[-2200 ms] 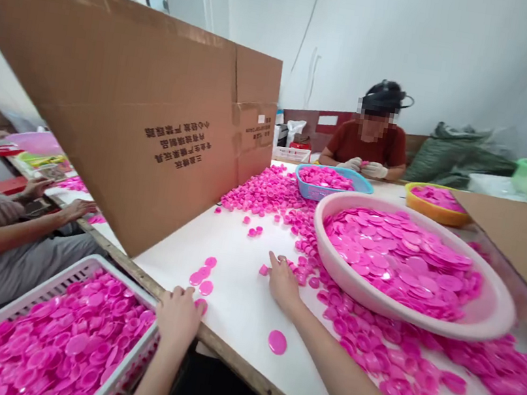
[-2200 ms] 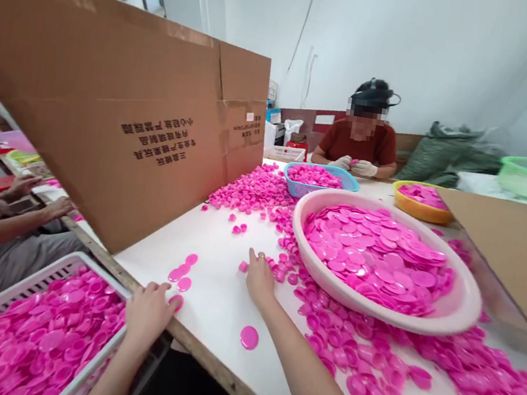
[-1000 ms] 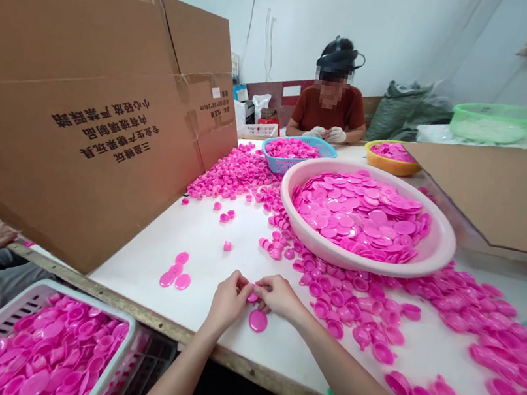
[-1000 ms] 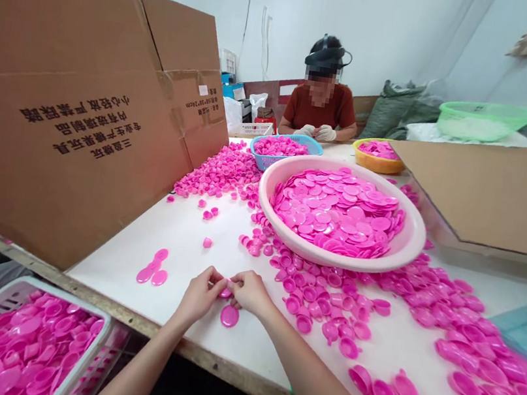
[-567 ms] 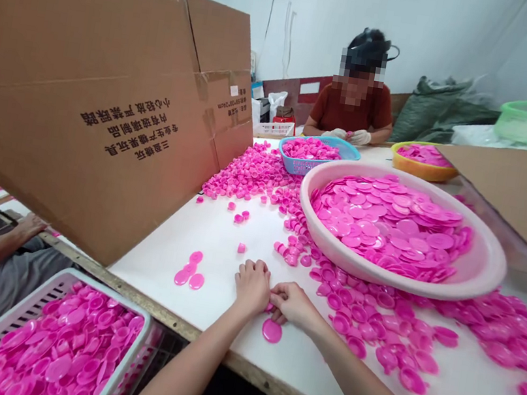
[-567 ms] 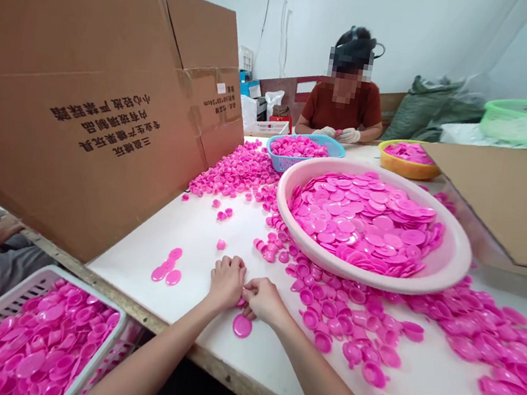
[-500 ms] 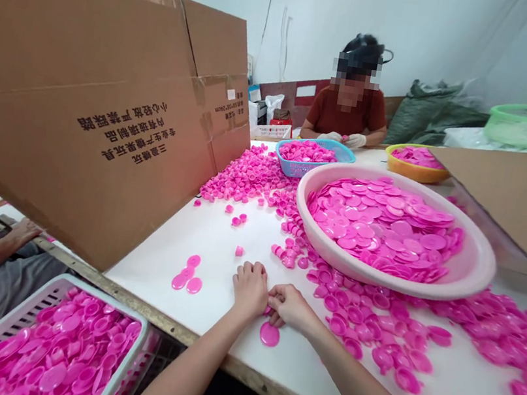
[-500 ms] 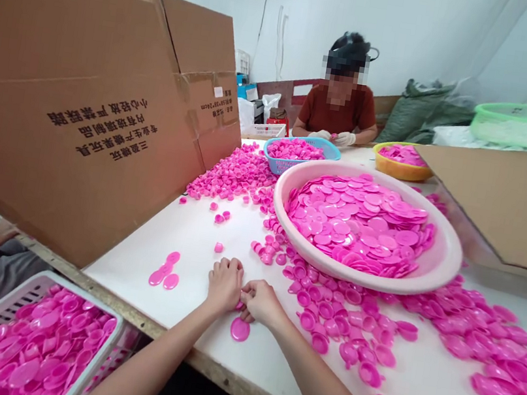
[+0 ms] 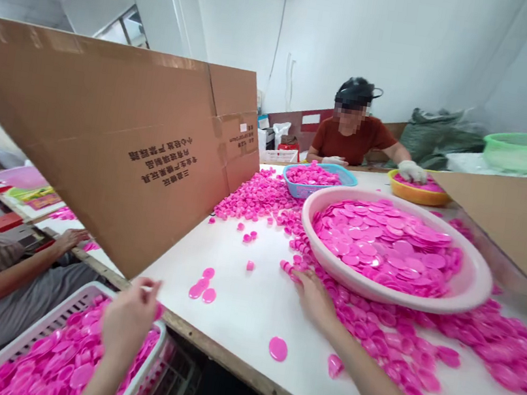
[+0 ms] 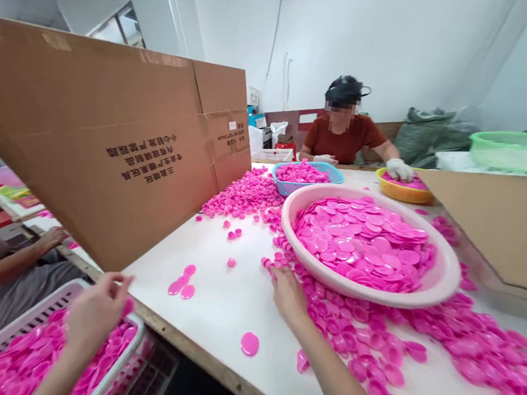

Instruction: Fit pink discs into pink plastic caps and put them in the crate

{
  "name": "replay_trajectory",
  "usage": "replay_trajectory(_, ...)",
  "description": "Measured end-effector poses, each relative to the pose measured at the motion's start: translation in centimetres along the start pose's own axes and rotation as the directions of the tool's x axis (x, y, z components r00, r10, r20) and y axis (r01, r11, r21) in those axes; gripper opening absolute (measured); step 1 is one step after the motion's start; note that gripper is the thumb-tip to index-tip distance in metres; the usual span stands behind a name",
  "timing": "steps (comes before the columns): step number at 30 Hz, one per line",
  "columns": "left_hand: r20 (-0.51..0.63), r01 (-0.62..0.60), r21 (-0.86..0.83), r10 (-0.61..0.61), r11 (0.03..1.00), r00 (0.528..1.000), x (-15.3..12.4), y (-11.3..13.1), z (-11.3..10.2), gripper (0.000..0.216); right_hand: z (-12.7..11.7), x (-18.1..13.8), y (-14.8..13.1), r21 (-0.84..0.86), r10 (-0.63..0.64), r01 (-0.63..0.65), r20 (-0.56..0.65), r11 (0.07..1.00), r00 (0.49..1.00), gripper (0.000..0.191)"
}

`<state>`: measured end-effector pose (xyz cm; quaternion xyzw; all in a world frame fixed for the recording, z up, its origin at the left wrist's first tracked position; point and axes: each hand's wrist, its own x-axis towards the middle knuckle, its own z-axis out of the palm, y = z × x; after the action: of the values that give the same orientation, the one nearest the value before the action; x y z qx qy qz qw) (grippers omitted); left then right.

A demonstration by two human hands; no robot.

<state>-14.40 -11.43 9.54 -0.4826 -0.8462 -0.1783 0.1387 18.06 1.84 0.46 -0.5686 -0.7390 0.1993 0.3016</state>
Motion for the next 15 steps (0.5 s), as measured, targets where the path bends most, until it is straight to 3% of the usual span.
replay_trajectory(2, -0.2, 0.188, 0.231, -0.143, 0.955, 0.969, 0.8, -4.8, -2.6, 0.037, 0.2, 0.9, 1.2, -0.157, -0.015, 0.017, 0.017, 0.987, 1.0, 0.032)
replay_trajectory(3, -0.238, 0.22, 0.27, -0.156, 0.938, 0.959, 0.8, -6.1, -3.1, 0.038, 0.5, 1.2, 1.7, -0.214, -0.025, 0.031, 0.033, 0.976, 0.999, 0.032)
replay_trajectory(5, -0.141, 0.13, 0.197, -0.103, 0.972, 0.985, 0.5, -6.3, -2.5, 0.035, 1.0, 1.6, 2.2, -0.288, -0.043, 0.055, 0.048, 0.956, 0.998, 0.032)
replay_trajectory(7, 0.088, -0.048, 0.006, 0.048, 0.999, 0.995, -0.2, -4.0, 0.2, 0.031, 1.0, 1.7, 2.0, -0.318, -0.038, 0.05, 0.043, 0.947, 0.998, 0.029)
replay_trajectory(9, 0.252, -0.14, -0.123, 0.168, 0.982, 0.953, -0.9, -0.4, 3.8, 0.031, 0.3, 1.6, 1.4, -0.324, -0.025, 0.035, 0.035, 0.945, 0.999, 0.025)
replay_trajectory(12, 0.33, -0.176, -0.081, 0.193, 0.981, 0.924, -2.1, 4.2, 8.3, 0.037, -0.9, 0.8, -0.1, -0.288, -0.037, 0.038, 0.011, 0.957, 0.999, 0.022)
replay_trajectory(15, 0.325, -0.197, -0.037, 0.198, 0.98, 0.925, -2.5, 6.1, 10.6, 0.038, -1.0, -0.4, -1.2, -0.088, -0.017, 0.021, 0.043, 0.996, 0.999, 0.022)
